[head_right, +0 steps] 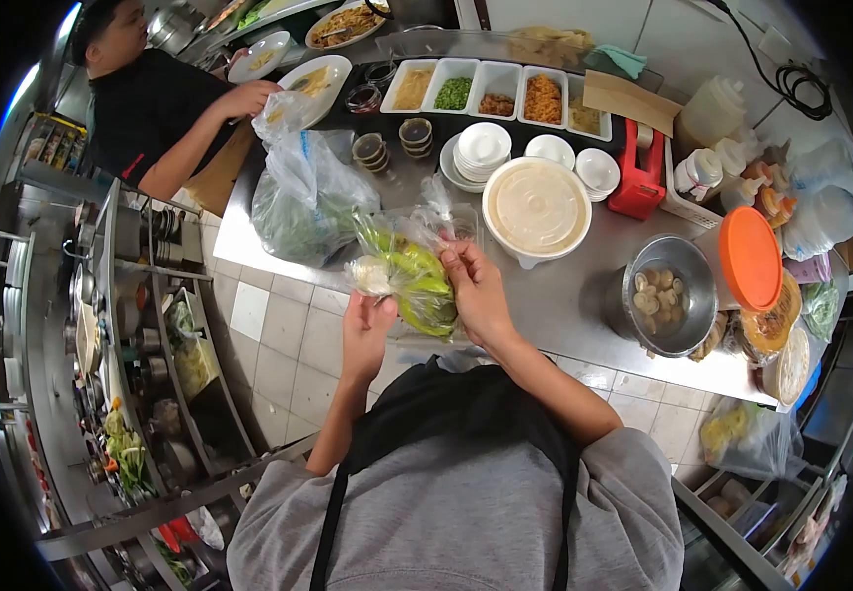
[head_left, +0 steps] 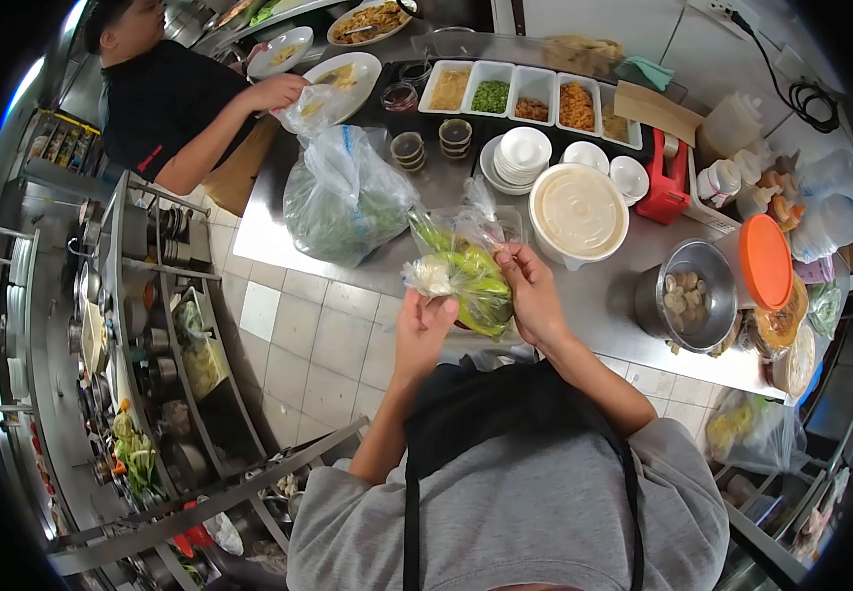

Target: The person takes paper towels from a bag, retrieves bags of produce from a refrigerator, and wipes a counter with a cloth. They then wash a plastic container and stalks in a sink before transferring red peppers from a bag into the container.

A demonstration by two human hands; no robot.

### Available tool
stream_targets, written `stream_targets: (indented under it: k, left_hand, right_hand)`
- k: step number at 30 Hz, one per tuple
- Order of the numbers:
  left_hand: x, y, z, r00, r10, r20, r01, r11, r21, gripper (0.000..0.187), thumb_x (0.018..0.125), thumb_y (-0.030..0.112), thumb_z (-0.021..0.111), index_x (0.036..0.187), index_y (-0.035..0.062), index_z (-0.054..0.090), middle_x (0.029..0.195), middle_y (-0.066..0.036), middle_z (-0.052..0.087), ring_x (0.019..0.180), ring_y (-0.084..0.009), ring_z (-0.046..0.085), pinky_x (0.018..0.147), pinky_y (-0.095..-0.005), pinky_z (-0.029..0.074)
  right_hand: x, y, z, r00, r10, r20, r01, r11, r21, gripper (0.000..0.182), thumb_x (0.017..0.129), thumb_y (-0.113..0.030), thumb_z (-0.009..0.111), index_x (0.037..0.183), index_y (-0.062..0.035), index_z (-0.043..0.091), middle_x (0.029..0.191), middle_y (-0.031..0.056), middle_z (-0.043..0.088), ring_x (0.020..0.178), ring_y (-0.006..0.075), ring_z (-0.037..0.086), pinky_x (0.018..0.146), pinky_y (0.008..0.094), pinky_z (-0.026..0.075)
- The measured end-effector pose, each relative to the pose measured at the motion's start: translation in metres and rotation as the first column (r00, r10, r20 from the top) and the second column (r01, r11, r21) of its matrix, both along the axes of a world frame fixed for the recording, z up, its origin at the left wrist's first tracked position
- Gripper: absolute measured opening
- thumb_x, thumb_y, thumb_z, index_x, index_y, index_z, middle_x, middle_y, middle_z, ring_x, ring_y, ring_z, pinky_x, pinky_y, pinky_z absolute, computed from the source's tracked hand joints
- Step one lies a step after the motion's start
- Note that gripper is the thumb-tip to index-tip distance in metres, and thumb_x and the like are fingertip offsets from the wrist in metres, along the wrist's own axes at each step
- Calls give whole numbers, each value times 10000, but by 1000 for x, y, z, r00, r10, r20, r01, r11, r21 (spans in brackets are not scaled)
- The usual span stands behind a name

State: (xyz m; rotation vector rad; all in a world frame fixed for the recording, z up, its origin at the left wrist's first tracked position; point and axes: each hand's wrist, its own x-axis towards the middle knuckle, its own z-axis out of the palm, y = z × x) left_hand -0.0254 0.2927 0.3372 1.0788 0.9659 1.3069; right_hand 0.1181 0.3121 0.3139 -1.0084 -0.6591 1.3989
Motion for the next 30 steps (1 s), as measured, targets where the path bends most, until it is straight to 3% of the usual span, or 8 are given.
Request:
stream_targets:
  k: [1,3,5,7,11,17,25,30]
  left_hand:
    - [-2,2,-1,1000,6,0,-6,1000,-2,272,868,105,539,1096,-27,470,971,-59,573,857,-88,527,757,-224,418]
    - [-9,8,-4,999,-27,-46,25,998,-50,238,868,129,549,1049,-16,500,939,-62,587,840,-87,539,736,-216,430]
    - [-14,10,-7,996,-43,-81,36,996,-84,217,867,137,552,1023,-8,513,919,-58,593,809,-80,543,705,-211,435]
    - [-13,12,-9,991,-63,-114,50,992,-117,197,866,145,554,996,-1,525,899,-55,598,778,-74,547,673,-205,440]
    - [-6,19,-16,983,-51,-176,46,998,-35,163,864,131,554,973,11,537,825,-39,599,727,-64,549,616,-204,445]
    - [-12,25,-25,967,-130,-221,130,991,-12,184,830,62,585,992,-4,527,882,-48,596,807,-108,564,683,-213,444]
    - [-11,32,-14,748,57,-661,148,957,249,236,702,41,671,911,3,569,762,-67,611,631,-98,569,539,-235,446]
    - [-12,41,-9,689,213,-693,159,889,430,196,650,15,649,834,5,581,720,-80,597,576,-111,565,491,-245,442]
  right_hand:
    - [-1,-2,2,1000,6,0,-6,1000,-2,171,903,-154,489,995,-16,531,813,16,533,756,76,469,687,208,395]
    - [-5,-8,16,826,-287,485,116,929,351,243,883,-147,515,1084,-12,526,912,84,543,837,139,498,737,247,412]
    - [-1,-11,28,757,-365,542,122,894,432,307,838,-126,562,1127,-31,523,998,132,519,899,208,500,767,280,420]
    - [5,-12,30,449,-395,802,-274,793,544,333,788,-89,597,1111,-42,535,1056,124,492,900,234,501,770,300,433]
    - [-3,-7,21,697,-213,685,-100,917,387,383,740,-18,604,1115,-42,533,1036,127,500,858,227,519,735,303,460]
    - [6,4,10,760,-41,648,-211,928,307,336,748,-21,607,1077,-17,540,992,134,520,815,193,555,698,272,467]
    - [10,14,23,689,-74,721,-202,936,289,198,760,-91,621,923,8,568,773,110,603,638,195,581,599,313,460]
    - [9,16,29,634,-62,771,-249,927,279,203,772,-138,614,894,17,569,731,129,596,605,174,558,571,308,441]
